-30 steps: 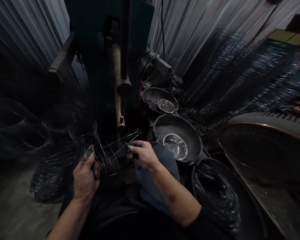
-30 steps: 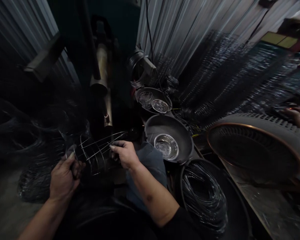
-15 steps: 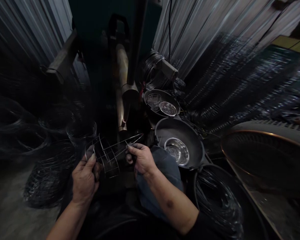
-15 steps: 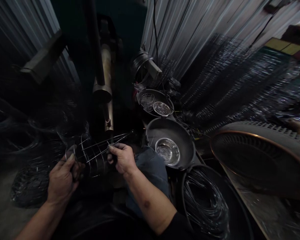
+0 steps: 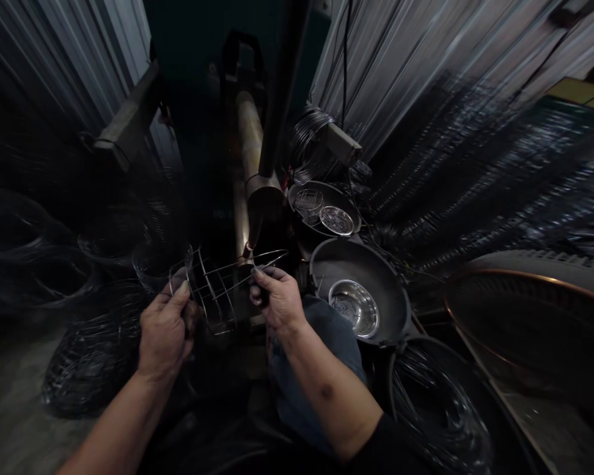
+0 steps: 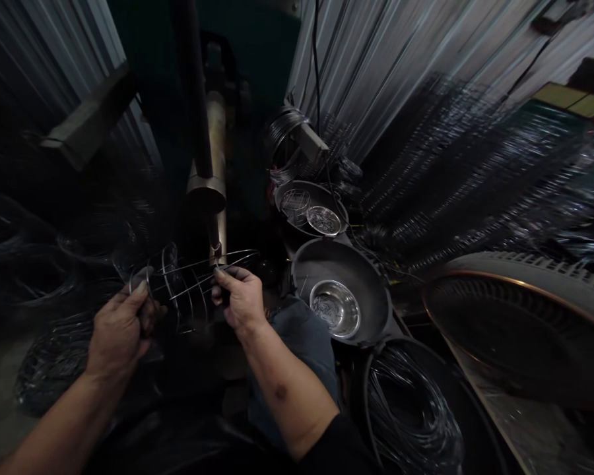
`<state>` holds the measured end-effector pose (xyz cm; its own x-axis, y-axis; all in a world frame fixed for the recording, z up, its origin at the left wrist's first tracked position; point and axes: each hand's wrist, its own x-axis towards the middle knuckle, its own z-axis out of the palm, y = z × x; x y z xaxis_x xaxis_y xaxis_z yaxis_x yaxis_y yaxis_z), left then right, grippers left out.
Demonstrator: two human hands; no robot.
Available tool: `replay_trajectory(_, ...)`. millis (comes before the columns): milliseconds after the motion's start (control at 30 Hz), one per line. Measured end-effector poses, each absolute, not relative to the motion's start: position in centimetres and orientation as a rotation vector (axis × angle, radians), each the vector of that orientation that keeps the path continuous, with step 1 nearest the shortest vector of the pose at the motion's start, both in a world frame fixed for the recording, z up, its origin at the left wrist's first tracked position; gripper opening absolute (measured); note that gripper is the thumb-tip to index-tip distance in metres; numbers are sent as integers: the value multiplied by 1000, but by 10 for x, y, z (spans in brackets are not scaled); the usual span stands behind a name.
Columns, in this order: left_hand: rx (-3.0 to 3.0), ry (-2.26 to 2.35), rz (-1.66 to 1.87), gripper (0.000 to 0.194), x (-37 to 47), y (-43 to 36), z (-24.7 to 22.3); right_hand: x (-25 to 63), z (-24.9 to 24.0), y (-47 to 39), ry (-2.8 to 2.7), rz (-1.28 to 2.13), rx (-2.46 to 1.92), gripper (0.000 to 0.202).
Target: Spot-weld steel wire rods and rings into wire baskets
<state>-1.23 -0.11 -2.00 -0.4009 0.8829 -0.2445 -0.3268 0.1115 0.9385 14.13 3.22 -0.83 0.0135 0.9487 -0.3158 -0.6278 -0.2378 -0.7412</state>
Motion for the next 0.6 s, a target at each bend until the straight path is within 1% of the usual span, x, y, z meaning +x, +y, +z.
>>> replay_trajectory(133,637,1393,1499,24,-12,9,-9,141,-4,43,-453,1567,-911,30)
replay_trajectory(300,629,1475,1414,27,-15,11,3,140,-3,48,-435,1565,-920,27)
replay_trajectory(600,651,1510,1383,34,-16,11,6,136,-2,48,-418,1560,-939,23)
